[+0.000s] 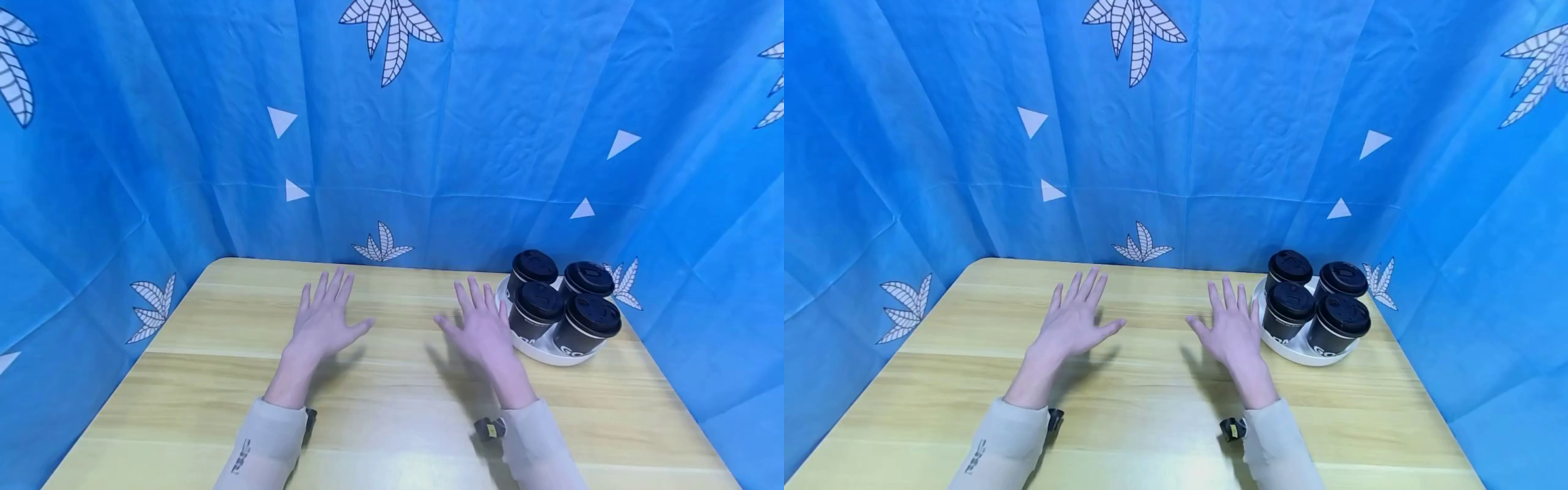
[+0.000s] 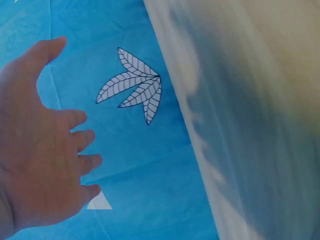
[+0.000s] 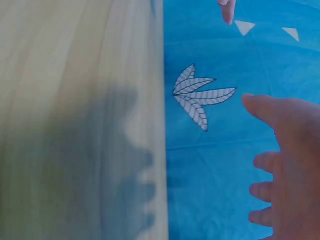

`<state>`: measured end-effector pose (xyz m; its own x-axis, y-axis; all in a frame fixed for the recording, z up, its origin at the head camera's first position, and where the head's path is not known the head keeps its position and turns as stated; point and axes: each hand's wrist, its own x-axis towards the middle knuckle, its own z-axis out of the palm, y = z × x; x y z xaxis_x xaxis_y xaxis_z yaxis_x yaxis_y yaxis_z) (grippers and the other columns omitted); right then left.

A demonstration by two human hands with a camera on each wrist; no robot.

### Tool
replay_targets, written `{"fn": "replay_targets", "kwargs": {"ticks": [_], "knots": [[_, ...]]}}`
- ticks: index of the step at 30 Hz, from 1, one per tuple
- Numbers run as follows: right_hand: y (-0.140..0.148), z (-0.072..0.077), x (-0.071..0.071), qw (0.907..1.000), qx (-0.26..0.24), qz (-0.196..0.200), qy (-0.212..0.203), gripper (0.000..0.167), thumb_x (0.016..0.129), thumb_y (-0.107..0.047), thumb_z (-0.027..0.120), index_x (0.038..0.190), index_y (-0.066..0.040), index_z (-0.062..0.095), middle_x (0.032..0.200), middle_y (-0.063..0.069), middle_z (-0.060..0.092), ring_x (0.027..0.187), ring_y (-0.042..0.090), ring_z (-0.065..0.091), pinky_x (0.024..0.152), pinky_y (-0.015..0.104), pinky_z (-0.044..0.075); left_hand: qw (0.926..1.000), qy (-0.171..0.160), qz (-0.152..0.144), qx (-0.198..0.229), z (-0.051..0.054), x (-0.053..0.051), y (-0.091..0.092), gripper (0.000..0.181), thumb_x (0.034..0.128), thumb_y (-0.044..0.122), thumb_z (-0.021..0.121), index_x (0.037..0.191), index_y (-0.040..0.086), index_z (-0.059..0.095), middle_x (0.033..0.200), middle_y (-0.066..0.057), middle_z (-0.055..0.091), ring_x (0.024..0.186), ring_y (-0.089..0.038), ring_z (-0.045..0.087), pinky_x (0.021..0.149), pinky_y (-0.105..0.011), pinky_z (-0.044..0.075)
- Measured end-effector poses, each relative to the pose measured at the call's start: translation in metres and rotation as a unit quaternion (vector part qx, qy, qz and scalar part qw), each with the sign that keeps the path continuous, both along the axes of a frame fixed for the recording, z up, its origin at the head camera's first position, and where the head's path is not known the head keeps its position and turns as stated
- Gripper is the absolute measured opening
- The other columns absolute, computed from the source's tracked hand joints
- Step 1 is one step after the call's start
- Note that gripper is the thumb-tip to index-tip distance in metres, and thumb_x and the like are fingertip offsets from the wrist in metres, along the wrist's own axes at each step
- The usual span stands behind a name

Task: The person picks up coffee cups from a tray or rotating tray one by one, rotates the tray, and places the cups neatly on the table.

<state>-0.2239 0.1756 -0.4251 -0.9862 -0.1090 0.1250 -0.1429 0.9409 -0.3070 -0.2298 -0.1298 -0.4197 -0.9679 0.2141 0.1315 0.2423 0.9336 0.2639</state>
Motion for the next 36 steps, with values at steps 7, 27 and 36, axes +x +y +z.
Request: {"fn": "replay_targets", "kwargs": {"ticks": [7, 27, 36], "knots": [[0.003, 0.022, 0.007, 0.9959, -0.05, 0.009, 0.075, 0.081, 0.101, -0.061, 0.053, 0.165, -0.018, 0.028, 0.171, 0.01, 0.023, 0.157, 0.039, 0.019, 0.126, 0.06, 0.008, 0.9988, 0.043, -0.016, 0.02, 0.009, 0.0, 0.007, 0.101, 0.0941, 0.07, 0.054, 0.168, 0.015, 0.012, 0.175, -0.004, 0.003, 0.16, -0.032, 0.0, 0.126, -0.061, -0.002], [0.066, 0.054, 0.017, 0.8529, -0.249, 0.027, 0.458, 0.034, 0.094, -0.009, 0.07, 0.127, -0.002, 0.072, 0.125, 0.016, 0.071, 0.108, 0.033, 0.067, 0.099, 0.014, 0.044, 0.937, 0.211, -0.098, 0.26, 0.024, 0.002, 0.072, 0.053, 0.0985, 0.031, 0.062, 0.141, 0.002, 0.054, 0.144, -0.013, 0.054, 0.125, -0.03, 0.057, 0.103, -0.05, 0.049], [0.112, 0.06, 0.019, 0.8182, -0.269, -0.06, 0.505, 0.026, 0.095, -0.012, 0.067, 0.116, 0.001, 0.076, 0.112, 0.018, 0.074, 0.098, 0.012, 0.065, 0.09, 0.012, 0.047, 0.9248, 0.207, -0.105, 0.302, 0.022, -0.011, 0.122, 0.042, 0.0975, 0.021, 0.063, 0.135, 0.002, 0.056, 0.123, -0.008, 0.059, 0.098, -0.023, 0.059, 0.074, -0.032, 0.051]]}}
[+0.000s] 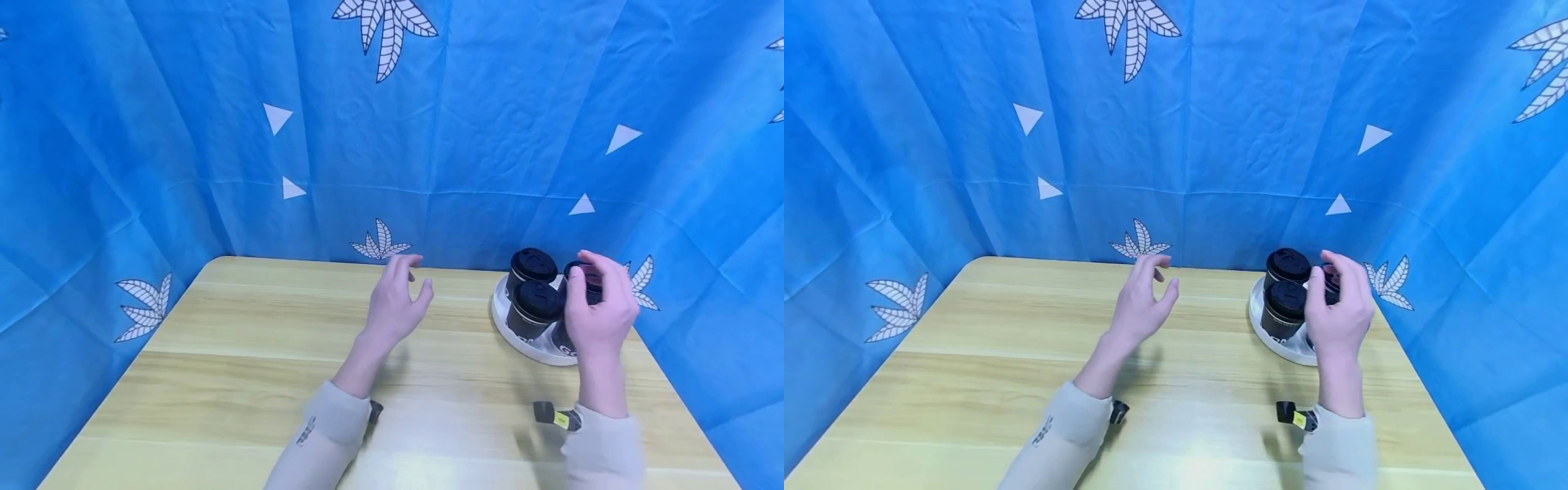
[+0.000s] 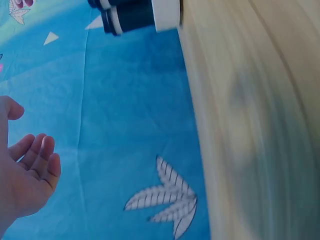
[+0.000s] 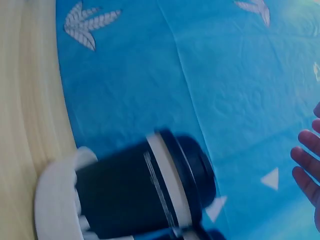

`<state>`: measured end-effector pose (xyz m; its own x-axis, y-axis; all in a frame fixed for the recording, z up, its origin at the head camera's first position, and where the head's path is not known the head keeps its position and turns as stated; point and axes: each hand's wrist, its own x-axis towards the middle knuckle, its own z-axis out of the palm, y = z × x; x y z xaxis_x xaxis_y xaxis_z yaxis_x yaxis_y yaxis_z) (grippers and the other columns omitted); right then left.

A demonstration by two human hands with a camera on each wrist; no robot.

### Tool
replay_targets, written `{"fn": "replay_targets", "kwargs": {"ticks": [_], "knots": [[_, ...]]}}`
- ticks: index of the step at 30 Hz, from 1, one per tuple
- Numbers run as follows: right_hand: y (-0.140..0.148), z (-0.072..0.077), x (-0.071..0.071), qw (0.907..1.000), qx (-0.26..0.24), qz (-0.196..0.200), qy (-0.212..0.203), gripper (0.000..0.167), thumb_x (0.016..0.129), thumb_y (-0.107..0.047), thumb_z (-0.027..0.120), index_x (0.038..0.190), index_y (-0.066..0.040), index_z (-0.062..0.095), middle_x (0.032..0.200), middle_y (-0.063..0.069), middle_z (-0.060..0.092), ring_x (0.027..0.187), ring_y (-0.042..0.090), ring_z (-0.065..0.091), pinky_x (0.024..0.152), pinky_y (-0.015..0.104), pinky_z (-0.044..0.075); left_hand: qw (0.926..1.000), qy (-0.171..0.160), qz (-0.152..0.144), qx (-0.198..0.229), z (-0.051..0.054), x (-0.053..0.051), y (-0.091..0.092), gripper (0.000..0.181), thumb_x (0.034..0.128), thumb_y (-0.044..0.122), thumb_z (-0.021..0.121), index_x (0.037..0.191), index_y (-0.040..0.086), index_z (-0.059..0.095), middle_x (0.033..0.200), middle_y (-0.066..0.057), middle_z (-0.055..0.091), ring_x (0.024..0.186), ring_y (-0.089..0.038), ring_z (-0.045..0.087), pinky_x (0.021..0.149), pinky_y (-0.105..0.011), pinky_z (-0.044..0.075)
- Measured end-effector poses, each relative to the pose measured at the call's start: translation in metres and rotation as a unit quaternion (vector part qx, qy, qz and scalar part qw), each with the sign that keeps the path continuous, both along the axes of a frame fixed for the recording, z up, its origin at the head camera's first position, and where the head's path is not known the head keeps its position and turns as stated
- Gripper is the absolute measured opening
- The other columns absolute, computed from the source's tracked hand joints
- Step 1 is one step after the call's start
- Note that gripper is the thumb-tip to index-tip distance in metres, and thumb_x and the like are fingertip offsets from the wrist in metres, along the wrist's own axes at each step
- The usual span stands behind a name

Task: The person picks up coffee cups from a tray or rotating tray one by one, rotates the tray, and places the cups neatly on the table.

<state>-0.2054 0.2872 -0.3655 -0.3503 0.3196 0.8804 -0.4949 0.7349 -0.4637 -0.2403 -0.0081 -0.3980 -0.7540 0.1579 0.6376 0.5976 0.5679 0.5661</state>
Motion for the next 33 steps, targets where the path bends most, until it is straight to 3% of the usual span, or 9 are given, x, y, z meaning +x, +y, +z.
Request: {"fn": "replay_targets", "kwargs": {"ticks": [5, 11, 14, 19, 22, 25, 27, 29, 33], "knots": [[0.023, 0.002, 0.003, 0.9988, -0.037, -0.028, -0.019, 0.026, 0.098, -0.014, 0.064, 0.117, -0.001, 0.076, 0.111, 0.014, 0.075, 0.097, -0.004, 0.059, 0.085, 0.011, 0.046, 0.9993, -0.034, -0.004, 0.014, -0.004, -0.007, 0.029, 0.038, 0.0983, 0.022, 0.061, 0.132, 0.005, 0.057, 0.116, -0.007, 0.061, 0.094, -0.022, 0.061, 0.071, -0.028, 0.05], [0.05, 0.0, 0.007, 0.9856, -0.114, -0.09, -0.087, 0.027, 0.099, -0.018, 0.061, 0.118, -0.006, 0.078, 0.103, -0.024, 0.062, 0.093, -0.012, 0.057, 0.082, 0.01, 0.047, 0.9953, -0.097, -0.001, 0.011, -0.011, -0.012, 0.063, 0.037, 0.0992, 0.025, 0.061, 0.133, 0.009, 0.058, 0.113, 0.0, 0.06, 0.093, -0.016, 0.06, 0.074, -0.027, 0.05], [0.066, -0.004, 0.009, 0.9655, -0.189, -0.112, -0.14, 0.028, 0.1, -0.02, 0.06, 0.119, -0.012, 0.078, 0.101, -0.029, 0.057, 0.092, -0.011, 0.056, 0.081, 0.011, 0.045, 0.9928, -0.12, 0.004, -0.005, -0.016, -0.015, 0.079, 0.037, 0.0997, 0.027, 0.06, 0.133, 0.011, 0.059, 0.112, 0.002, 0.06, 0.095, -0.013, 0.059, 0.077, -0.029, 0.051], [0.095, -0.012, 0.011, 0.9171, -0.313, -0.096, -0.228, 0.028, 0.101, -0.017, 0.058, 0.121, -0.02, 0.077, 0.095, -0.027, 0.063, 0.085, -0.009, 0.057, 0.076, 0.009, 0.043, 0.9882, -0.149, 0.01, -0.035, -0.023, -0.02, 0.104, 0.034, 0.1009, 0.028, 0.06, 0.132, 0.013, 0.061, 0.11, 0.004, 0.063, 0.097, -0.013, 0.06, 0.081, -0.03, 0.052], [0.109, -0.019, 0.011, 0.8885, -0.345, -0.084, -0.29, 0.029, 0.102, -0.017, 0.057, 0.124, -0.025, 0.074, 0.09, -0.029, 0.061, 0.083, -0.01, 0.056, 0.074, 0.009, 0.042, 0.9841, -0.168, 0.011, -0.057, -0.027, -0.022, 0.118, 0.033, 0.1014, 0.029, 0.061, 0.13, 0.014, 0.062, 0.109, 0.005, 0.063, 0.097, -0.012, 0.061, 0.081, -0.029, 0.052], [0.119, -0.029, 0.01, 0.8637, -0.331, -0.091, -0.369, 0.036, 0.102, -0.022, 0.055, 0.136, -0.024, 0.068, 0.089, -0.033, 0.056, 0.091, -0.01, 0.052, 0.081, 0.01, 0.039, 0.978, -0.194, 0.015, -0.075, -0.03, -0.025, 0.129, 0.031, 0.101, 0.031, 0.063, 0.128, 0.015, 0.063, 0.109, 0.005, 0.064, 0.098, -0.012, 0.062, 0.082, -0.029, 0.053], [0.124, -0.036, 0.008, 0.8526, -0.294, -0.103, -0.42, 0.044, 0.102, -0.026, 0.053, 0.144, -0.019, 0.062, 0.094, -0.031, 0.057, 0.099, -0.006, 0.052, 0.085, 0.012, 0.037, 0.9726, -0.219, 0.016, -0.077, -0.032, -0.028, 0.136, 0.031, 0.1005, 0.032, 0.064, 0.127, 0.016, 0.063, 0.11, 0.005, 0.064, 0.099, -0.013, 0.063, 0.083, -0.03, 0.053], [0.129, -0.043, 0.006, 0.8436, -0.251, -0.112, -0.461, 0.05, 0.102, -0.028, 0.05, 0.15, -0.013, 0.056, 0.103, -0.023, 0.062, 0.104, -0.003, 0.051, 0.086, 0.013, 0.036, 0.9663, -0.245, 0.018, -0.077, -0.035, -0.03, 0.142, 0.032, 0.0998, 0.033, 0.066, 0.126, 0.016, 0.063, 0.109, 0.005, 0.063, 0.099, -0.013, 0.063, 0.084, -0.031, 0.053], [0.139, -0.054, 0.004, 0.8283, -0.192, -0.075, -0.521, 0.056, 0.103, -0.024, 0.049, 0.154, -0.002, 0.046, 0.118, -0.005, 0.068, 0.092, -0.005, 0.053, 0.077, 0.01, 0.044, 0.9539, -0.289, 0.023, -0.078, -0.041, -0.035, 0.152, 0.036, 0.0987, 0.037, 0.068, 0.127, 0.016, 0.063, 0.106, 0.004, 0.062, 0.097, -0.014, 0.062, 0.086, -0.031, 0.053]]}}
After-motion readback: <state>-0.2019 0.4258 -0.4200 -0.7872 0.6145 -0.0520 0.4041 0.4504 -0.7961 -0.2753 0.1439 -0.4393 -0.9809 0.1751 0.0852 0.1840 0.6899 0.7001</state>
